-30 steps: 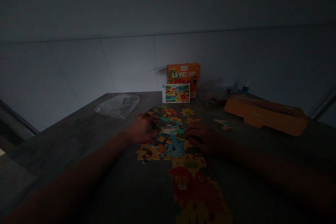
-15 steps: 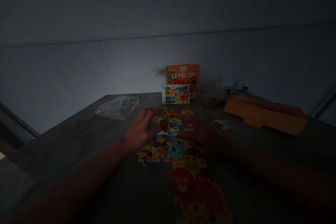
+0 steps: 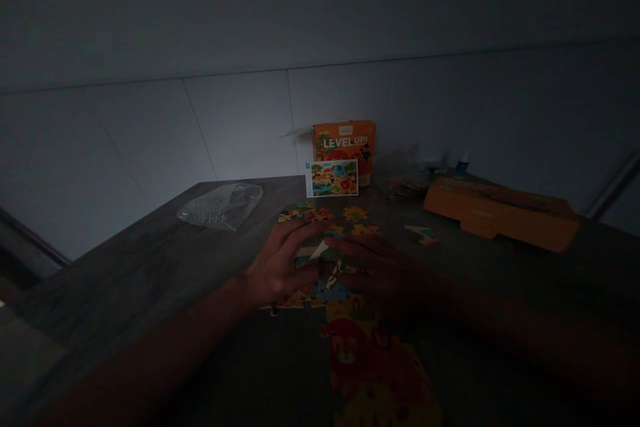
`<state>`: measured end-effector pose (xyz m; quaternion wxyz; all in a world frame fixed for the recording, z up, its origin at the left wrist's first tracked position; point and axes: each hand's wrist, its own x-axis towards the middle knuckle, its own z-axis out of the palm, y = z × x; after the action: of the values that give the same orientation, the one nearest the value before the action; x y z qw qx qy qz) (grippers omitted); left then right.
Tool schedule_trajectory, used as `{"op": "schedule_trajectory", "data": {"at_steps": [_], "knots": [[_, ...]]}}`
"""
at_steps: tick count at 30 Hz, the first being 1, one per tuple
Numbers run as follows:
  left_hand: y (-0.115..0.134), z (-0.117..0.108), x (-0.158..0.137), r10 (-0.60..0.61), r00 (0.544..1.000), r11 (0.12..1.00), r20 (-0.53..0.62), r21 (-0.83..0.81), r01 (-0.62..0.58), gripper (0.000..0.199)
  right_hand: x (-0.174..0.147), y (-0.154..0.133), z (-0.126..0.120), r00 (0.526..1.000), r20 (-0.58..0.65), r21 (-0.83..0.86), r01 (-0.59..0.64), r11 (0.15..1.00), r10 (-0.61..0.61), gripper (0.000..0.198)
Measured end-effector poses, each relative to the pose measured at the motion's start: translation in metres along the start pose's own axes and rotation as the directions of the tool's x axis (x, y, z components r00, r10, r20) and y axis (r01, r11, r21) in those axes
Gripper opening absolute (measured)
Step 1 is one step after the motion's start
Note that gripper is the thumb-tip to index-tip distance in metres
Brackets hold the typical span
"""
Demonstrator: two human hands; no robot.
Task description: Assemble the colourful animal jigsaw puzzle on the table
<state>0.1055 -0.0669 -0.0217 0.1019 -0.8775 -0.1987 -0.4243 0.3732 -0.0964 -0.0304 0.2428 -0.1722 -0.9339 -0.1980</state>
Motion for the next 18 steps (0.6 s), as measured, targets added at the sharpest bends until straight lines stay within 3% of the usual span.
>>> {"op": "schedule_trajectory", "data": {"at_steps": [11,18], "knots": [[0.0005,0.0016,0.0016,0.058,0.998,0.998,-0.022,-0.011,-0.059,0.053,-0.0008,0.0018,0.0003,1.0,0.004,0.028,-0.001,1.0,0.0,0.035],[-0.0001,0.0021,0.001,0.027,1.0,0.999,0.016,-0.032,-0.026,0.051,-0.0015,0.0008,0.001,0.998,0.054,0.055,-0.03,0.998,0.027,0.034]]}}
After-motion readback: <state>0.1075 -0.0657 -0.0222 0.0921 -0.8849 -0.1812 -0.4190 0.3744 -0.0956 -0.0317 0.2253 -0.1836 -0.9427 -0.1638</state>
